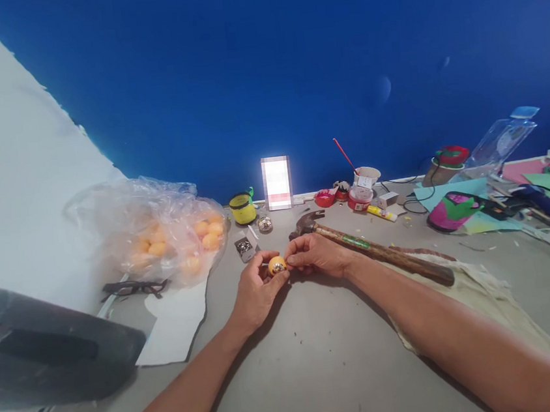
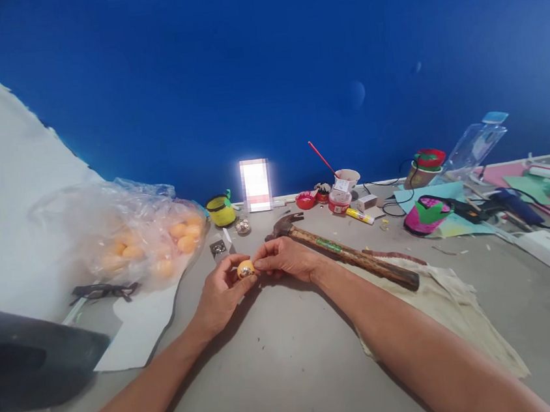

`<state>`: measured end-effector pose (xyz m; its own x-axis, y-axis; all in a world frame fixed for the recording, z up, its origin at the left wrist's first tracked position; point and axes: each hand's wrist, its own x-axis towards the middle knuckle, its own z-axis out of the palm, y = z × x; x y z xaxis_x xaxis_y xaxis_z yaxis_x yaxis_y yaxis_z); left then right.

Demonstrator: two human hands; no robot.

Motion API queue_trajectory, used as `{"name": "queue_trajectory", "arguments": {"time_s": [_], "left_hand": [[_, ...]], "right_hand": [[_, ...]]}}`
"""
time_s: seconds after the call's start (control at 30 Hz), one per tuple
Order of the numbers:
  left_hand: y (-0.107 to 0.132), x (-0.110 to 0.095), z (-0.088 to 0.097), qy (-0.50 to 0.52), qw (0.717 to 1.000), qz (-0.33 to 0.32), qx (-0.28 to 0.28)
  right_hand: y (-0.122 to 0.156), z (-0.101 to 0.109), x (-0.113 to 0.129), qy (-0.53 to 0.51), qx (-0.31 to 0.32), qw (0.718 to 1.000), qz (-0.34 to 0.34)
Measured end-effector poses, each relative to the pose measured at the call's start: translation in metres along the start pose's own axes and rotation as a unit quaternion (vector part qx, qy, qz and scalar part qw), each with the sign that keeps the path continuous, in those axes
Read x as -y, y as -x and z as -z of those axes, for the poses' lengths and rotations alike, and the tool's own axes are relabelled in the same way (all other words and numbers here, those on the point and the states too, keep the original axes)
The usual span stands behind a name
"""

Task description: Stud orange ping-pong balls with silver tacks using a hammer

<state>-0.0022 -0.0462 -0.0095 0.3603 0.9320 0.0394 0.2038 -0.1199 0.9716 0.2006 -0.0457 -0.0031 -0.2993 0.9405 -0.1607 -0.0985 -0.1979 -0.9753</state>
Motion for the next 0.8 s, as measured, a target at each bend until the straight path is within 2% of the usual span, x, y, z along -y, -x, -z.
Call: {"name": "queue_trajectory", "arguments": {"time_s": [0.33, 0.8], "left_hand": [[0.0009, -0.0077, 0.0022, 0.007, 1.000, 0.011, 0.006], [0.0007, -0.0068, 0.0009, 0.010, 1.000, 0.007, 0.004]], "right_hand": [[-0.0008, 0.0002, -0.0018, 0.020, 0.011, 1.000, 0.002], [-0.0017, 0.0034, -0.0043, 0.034, 0.010, 0.999, 0.003]]}}
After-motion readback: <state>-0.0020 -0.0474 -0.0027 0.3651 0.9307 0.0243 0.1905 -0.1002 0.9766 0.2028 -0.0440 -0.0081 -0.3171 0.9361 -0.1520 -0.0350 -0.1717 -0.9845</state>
